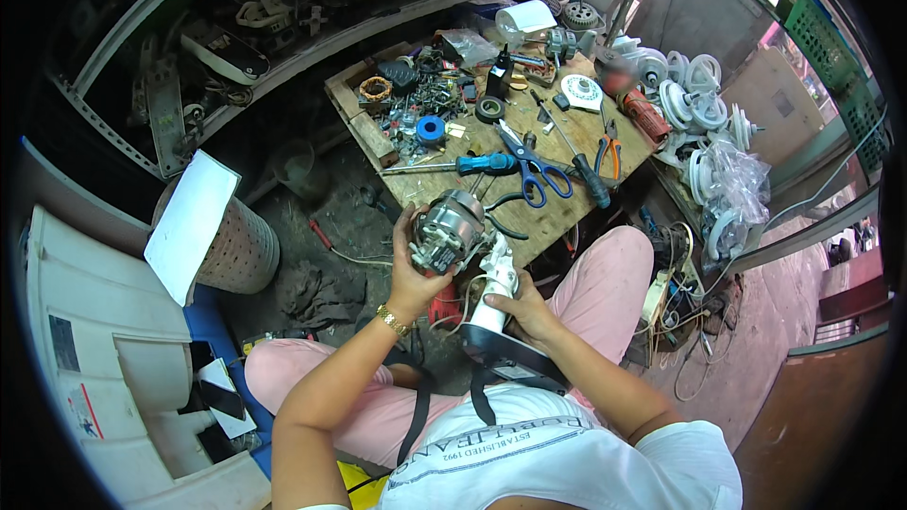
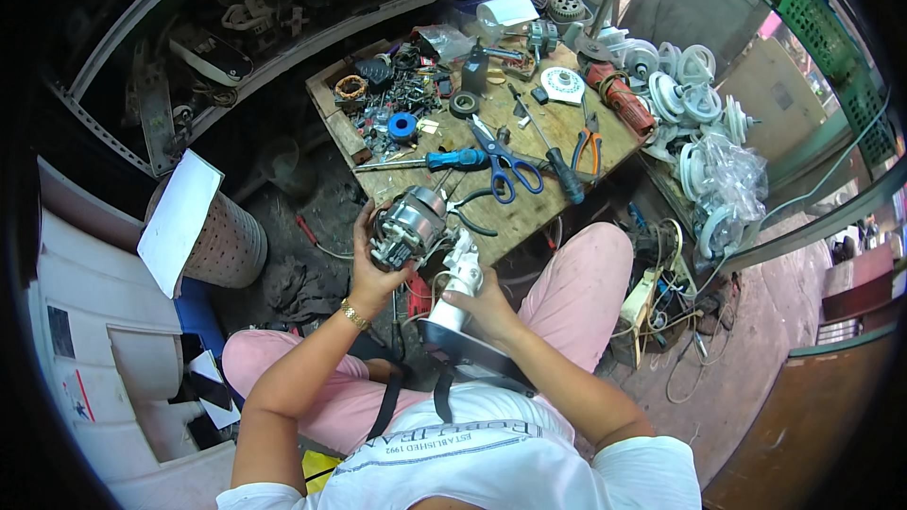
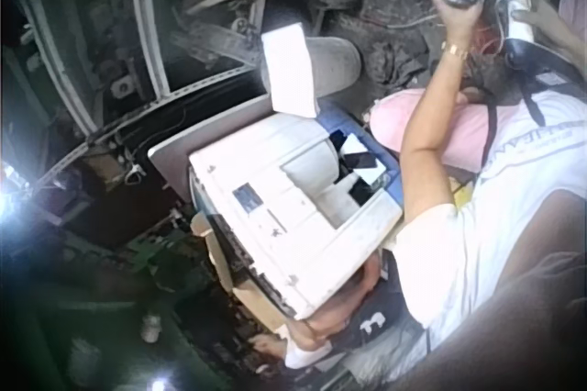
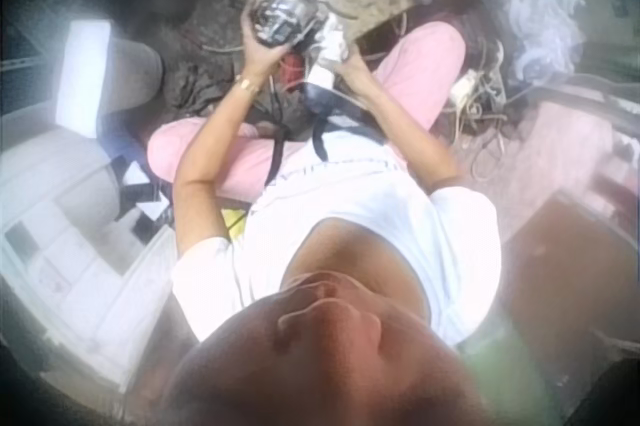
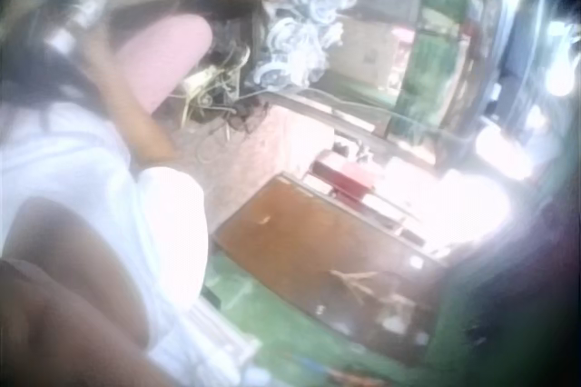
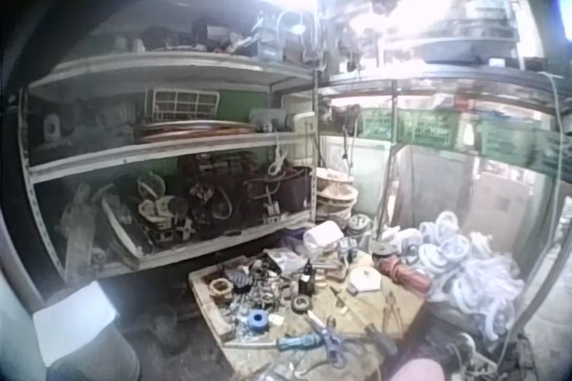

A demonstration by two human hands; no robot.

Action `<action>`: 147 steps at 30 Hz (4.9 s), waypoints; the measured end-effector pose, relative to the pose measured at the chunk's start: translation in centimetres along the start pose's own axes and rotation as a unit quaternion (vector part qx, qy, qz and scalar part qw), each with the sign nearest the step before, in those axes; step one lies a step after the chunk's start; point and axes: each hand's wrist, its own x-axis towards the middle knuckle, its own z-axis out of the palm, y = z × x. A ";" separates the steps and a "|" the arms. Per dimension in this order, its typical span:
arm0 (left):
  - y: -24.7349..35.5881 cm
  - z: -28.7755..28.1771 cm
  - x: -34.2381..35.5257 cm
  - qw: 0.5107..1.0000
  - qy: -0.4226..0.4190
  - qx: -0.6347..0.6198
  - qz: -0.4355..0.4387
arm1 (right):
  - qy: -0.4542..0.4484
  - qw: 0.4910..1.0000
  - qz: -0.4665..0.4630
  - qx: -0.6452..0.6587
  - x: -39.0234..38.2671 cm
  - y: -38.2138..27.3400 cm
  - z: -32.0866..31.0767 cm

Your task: The person disassembles an electric fan motor using a screwdriver, removing the front casing and inspecting the internal components by hand.

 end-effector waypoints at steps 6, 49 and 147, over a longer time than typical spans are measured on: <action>5.1 0.3 0.9 0.990 0.066 -0.071 0.105 | -0.090 0.983 -0.091 0.135 -1.2 0.6 2.9; 3.1 -2.5 -5.7 0.839 0.007 0.522 0.153 | 0.038 0.662 -0.596 -0.453 -4.0 -9.0 6.3; 13.1 -13.7 -0.9 0.902 -0.022 -0.360 -0.239 | 0.318 0.604 -0.339 -0.647 -10.8 -24.2 -16.6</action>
